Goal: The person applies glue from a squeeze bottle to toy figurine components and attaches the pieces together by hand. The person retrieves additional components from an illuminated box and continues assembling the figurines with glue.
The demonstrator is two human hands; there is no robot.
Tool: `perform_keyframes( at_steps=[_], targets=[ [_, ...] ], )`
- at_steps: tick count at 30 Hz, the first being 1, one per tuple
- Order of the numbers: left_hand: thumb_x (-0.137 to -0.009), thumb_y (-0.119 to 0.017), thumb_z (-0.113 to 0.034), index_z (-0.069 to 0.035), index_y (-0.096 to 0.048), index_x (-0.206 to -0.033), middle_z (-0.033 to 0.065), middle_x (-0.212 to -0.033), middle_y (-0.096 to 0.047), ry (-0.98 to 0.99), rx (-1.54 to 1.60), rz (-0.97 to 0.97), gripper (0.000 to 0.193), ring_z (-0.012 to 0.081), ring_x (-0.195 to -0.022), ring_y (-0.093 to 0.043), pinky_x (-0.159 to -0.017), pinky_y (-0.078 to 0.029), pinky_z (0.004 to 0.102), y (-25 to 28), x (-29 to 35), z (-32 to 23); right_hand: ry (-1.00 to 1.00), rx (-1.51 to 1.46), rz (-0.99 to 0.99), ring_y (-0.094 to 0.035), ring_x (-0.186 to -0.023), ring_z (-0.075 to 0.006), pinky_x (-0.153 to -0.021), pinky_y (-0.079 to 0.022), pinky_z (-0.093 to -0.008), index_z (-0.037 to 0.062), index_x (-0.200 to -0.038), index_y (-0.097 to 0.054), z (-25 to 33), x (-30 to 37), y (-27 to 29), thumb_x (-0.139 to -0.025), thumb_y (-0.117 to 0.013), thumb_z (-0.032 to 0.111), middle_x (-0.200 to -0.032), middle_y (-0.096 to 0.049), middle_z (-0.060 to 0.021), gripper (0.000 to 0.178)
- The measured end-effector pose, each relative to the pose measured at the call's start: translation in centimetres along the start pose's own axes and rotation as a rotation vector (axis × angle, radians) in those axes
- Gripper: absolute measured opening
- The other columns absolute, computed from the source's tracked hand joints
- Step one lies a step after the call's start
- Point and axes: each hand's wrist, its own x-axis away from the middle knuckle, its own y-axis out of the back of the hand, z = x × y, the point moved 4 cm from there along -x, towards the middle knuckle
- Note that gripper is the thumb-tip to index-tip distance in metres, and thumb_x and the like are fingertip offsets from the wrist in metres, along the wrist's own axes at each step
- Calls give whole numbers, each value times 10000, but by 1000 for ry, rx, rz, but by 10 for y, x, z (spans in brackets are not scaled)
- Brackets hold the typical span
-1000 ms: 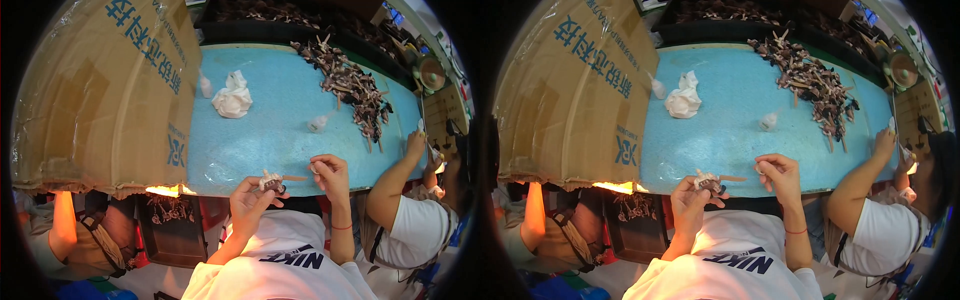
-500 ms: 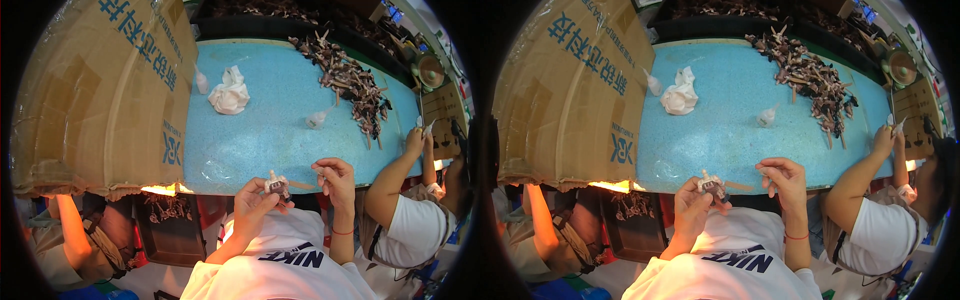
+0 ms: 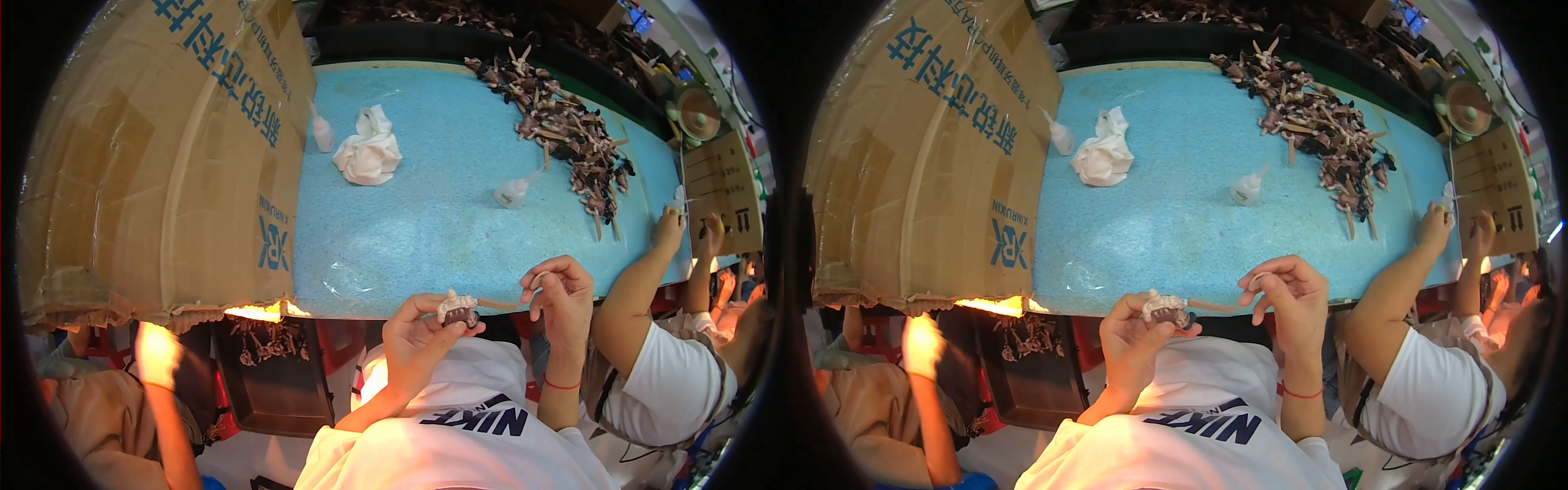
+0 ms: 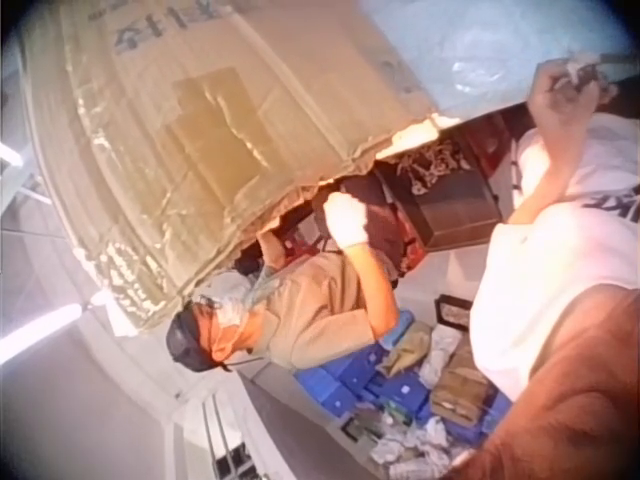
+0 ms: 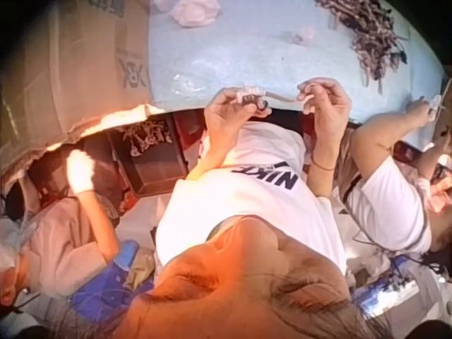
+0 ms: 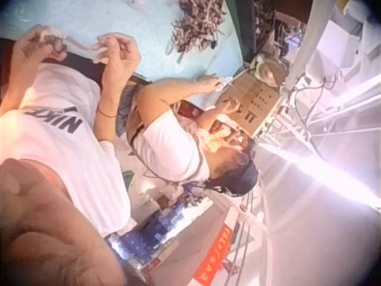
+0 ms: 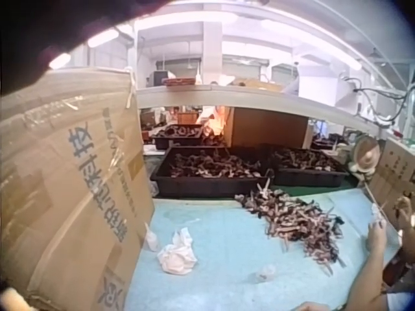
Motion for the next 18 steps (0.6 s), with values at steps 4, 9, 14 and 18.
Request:
perform_keyframes(
  at_steps=[4, 9, 14, 18],
  targets=[
    [-780, -545, 94, 10, -488, -973, 143, -930, -557, -60, -82, 1, 218, 245, -866, -598, -757, -549, 423, 4, -2, 4, 54, 43, -84, -615, -627, -172, -427, -483, -203, -93, -970, -582, 5, 1, 0, -818, -521, -17, -809, -622, -180, 180],
    [-750, -581, 140, 26, -486, -937, 155, -975, -557, -199, -181, -19, 239, 238, -915, -607, -806, -507, 309, 3, -1, 2, 25, 48, 138, -619, -660, -191, -449, -509, -223, -89, -1020, -584, 17, 10, -34, -801, -538, -62, -911, -577, -170, 226],
    [-723, -607, 144, 13, -491, -927, 152, -1001, -537, -316, -293, -45, 269, 230, -934, -598, -797, -503, 288, 5, 1, 5, -99, -40, 191, -637, -693, -196, -480, -522, -237, -104, -1028, -542, 24, 16, -55, -794, -550, -80, -870, -610, -171, 236],
    [-701, -630, 139, 4, -498, -919, 144, -1005, -524, -454, -433, -95, 289, 209, -899, -593, -761, -507, 271, 8, 3, 7, -123, -94, 217, -646, -725, -207, -490, -528, -244, -91, -980, -517, 18, 15, -62, -804, -557, -72, -870, -620, -181, 182]
  ],
)
